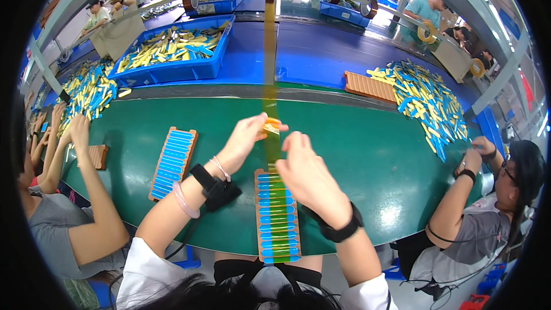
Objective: The person is manually assembling small colorful electronic or plastic components into trays and applying tape to secure them at a factory workbench.
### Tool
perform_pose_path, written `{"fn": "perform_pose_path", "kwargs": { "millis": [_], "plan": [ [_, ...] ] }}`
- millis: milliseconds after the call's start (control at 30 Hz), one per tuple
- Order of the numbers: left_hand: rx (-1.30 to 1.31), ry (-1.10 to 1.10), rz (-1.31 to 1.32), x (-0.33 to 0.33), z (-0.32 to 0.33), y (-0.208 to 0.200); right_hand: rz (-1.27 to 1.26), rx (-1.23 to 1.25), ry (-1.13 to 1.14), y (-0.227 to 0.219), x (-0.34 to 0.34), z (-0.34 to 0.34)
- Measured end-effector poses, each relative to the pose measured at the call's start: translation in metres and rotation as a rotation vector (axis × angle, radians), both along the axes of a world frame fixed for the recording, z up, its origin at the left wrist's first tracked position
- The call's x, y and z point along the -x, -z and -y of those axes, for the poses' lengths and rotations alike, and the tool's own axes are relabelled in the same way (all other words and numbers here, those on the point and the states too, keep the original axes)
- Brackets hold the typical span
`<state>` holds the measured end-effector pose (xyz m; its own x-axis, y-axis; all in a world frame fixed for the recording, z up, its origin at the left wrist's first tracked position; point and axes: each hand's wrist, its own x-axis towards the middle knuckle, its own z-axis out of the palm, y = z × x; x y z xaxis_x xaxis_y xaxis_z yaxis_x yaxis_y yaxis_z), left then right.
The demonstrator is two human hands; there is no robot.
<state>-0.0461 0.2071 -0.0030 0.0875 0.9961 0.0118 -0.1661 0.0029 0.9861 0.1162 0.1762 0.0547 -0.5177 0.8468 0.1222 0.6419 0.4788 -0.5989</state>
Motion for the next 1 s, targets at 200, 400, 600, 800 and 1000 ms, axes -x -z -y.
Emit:
{"fn": "perform_pose_path", "kwargs": {
  "millis": [200,400,600,800,1000],
  "plan": [
    [-0.175,0.205,0.212,0.024,0.001,-0.074,0.091,0.117,0.018,0.021,-0.064,0.007],
    [-0.842,-0.504,-1.349,0.046,0.006,-0.118,0.246,-0.124,-0.1,0.071,-0.035,0.025],
    [-0.007,-0.161,-0.118,0.054,0.056,-0.101,0.609,-0.066,-0.126,0.052,0.01,0.061],
    [0.487,0.232,0.351,0.038,0.112,-0.028,0.673,-0.158,-0.221,0.042,-0.049,0.024],
    [-0.096,-0.283,-0.233,0.02,0.191,-0.012,0.529,-0.789,-0.072,0.051,-0.152,-0.082]
  ]
}}
